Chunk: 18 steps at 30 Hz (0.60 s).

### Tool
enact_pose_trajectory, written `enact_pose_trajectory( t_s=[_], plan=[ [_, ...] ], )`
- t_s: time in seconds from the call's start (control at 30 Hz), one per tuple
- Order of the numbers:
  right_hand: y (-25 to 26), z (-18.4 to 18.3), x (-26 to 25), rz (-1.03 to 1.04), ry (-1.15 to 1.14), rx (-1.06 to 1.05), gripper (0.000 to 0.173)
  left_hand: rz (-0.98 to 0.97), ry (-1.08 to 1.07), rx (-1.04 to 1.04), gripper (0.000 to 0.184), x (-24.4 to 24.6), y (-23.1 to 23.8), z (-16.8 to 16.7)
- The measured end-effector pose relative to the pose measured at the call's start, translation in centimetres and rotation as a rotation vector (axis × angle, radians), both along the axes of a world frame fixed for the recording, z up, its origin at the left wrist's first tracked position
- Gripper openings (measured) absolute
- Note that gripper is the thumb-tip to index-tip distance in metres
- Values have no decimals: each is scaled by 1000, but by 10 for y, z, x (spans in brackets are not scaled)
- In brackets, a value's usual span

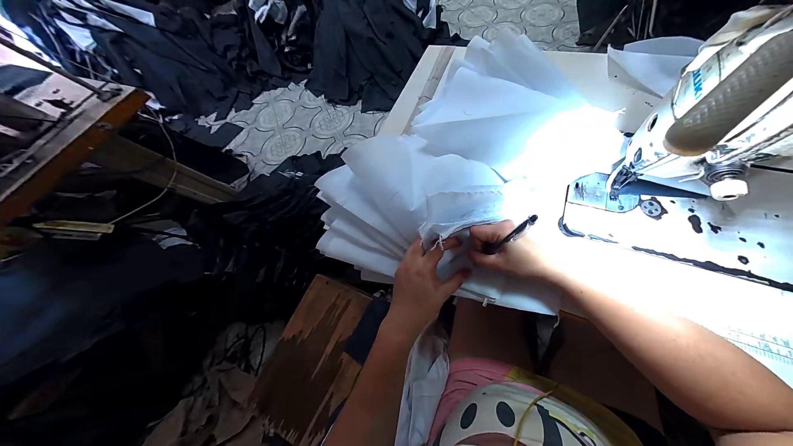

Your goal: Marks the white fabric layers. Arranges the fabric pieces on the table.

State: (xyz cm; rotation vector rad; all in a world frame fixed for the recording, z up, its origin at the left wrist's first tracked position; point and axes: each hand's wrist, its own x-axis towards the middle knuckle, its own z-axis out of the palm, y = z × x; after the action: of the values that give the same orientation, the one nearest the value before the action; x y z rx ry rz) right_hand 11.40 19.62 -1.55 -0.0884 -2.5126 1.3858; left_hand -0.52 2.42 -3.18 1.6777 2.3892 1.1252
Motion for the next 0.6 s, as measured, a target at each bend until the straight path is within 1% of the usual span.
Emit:
enact_pose_trajectory(
  t_s=[0.3, 0.37, 0.43, 0.5, 0.53, 0.6],
  plan=[
    [0, 1, -1, 7, 7, 4, 18, -3, -1, -1, 44, -1, 0, -1],
    [2, 3, 0, 7, -30, -28, 18, -37, -16, -36, 50, -2, -3, 1],
    [6, 5, 1, -28, -63, -152, 20, -90, -49, -90, 61, -4, -7, 4],
    [10, 6, 1, -77, -74, -325, 28, -117, -34, -91, 65, -6, -10, 2],
    [10, 8, 1, -99, -74, -400, 29, -126, -23, -73, 62, -6, -11, 0],
    [9, 11, 2, -134, -73, -499, 31, -133, -16, -12, 46, -7, -11, -3]
  ],
)
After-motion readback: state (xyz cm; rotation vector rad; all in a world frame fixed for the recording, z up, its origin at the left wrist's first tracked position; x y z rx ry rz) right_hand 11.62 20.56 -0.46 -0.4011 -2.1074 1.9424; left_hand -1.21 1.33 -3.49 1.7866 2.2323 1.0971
